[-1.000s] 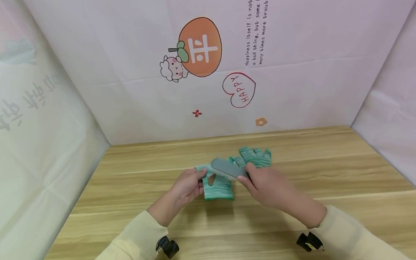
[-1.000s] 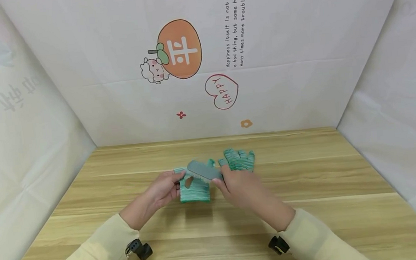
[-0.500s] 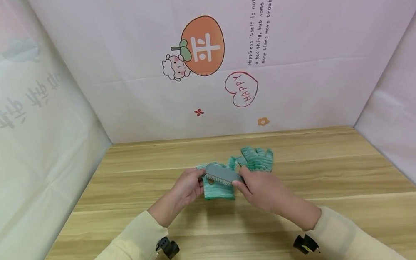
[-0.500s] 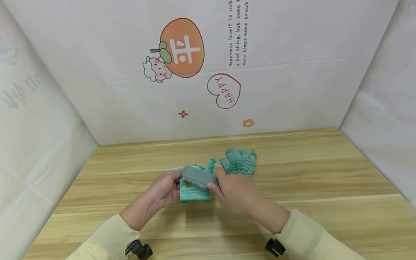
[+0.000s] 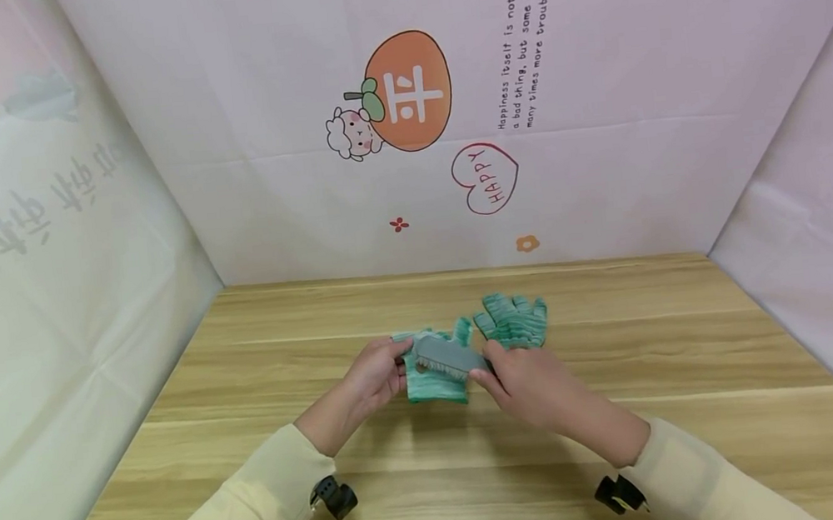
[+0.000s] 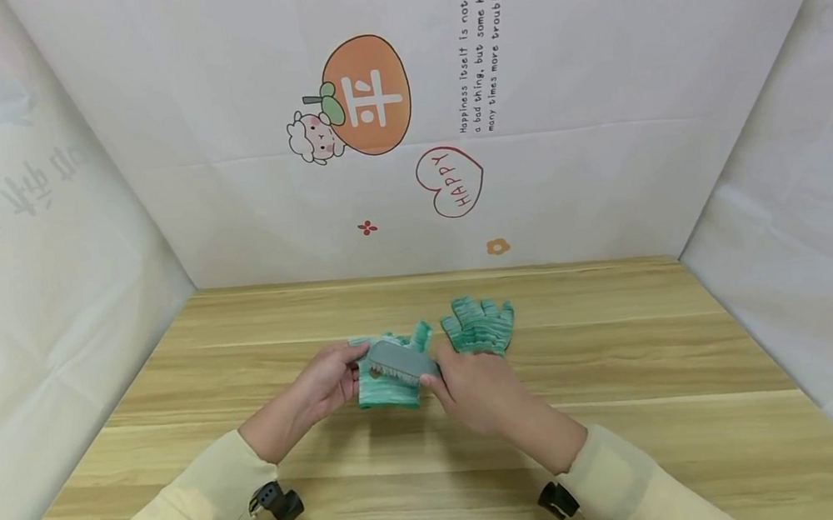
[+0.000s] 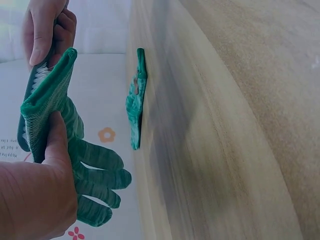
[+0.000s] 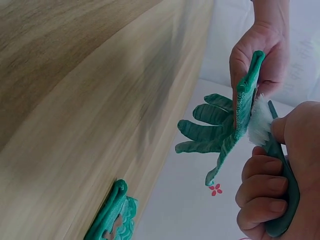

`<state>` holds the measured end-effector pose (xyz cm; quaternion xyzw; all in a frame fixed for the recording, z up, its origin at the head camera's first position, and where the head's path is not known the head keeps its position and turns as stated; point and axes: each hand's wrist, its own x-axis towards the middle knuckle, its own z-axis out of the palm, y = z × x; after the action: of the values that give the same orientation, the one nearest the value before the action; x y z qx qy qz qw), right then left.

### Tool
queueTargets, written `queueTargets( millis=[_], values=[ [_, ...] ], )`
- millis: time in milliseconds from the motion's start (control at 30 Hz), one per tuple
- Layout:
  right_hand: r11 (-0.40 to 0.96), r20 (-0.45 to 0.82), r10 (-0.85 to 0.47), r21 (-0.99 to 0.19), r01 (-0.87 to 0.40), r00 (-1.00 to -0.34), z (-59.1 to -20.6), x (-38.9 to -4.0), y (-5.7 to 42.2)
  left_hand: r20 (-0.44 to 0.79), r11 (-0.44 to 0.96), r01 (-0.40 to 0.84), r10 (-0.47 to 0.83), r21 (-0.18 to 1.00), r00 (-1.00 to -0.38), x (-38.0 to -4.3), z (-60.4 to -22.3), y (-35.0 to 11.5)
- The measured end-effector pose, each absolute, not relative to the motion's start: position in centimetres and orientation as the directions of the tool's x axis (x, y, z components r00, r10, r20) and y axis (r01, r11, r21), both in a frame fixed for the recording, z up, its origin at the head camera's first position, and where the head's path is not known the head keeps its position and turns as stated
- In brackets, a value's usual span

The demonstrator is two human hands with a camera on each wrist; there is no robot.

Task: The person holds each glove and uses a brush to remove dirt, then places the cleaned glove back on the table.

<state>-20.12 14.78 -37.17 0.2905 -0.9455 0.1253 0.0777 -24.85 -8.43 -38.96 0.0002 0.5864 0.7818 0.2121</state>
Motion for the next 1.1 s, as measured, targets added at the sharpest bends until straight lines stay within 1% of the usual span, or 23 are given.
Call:
queueTargets(
  millis=[267, 533, 800, 1000, 1100],
  values=[
    [0.803, 0.213, -0.535, -0.172, -0.571, -0.817, -37.2, -19.9, 15.2, -0.25, -0.222, -0.33, 0.325, 0.917, -0.912, -24.8, -39.1, -8.5],
    [0.779, 0.244, -0.56, -0.17, -0.603, -0.792, -37.7, -19.8, 15.8, -0.253, -0.242, -0.335, 0.316, 0.911, -0.914, -24.9, -39.2, -9.1],
    [0.791, 0.202, -0.543, -0.205, -0.577, -0.815, -37.5, -19.8, 16.0, -0.268, -0.24, -0.349, 0.313, 0.906, -0.911, -24.9, -39.3, -9.1],
    [0.788, 0.217, -0.533, -0.225, -0.573, -0.818, -37.0, -19.9, 16.0, -0.265, -0.212, -0.343, 0.324, 0.915, -0.908, -24.8, -39.5, -8.9],
    [0.791, 0.204, -0.529, -0.233, -0.566, -0.824, -36.6, -20.1, 15.6, -0.263, -0.199, -0.343, 0.342, 0.918, -0.902, -24.7, -39.5, -8.8]
  ],
)
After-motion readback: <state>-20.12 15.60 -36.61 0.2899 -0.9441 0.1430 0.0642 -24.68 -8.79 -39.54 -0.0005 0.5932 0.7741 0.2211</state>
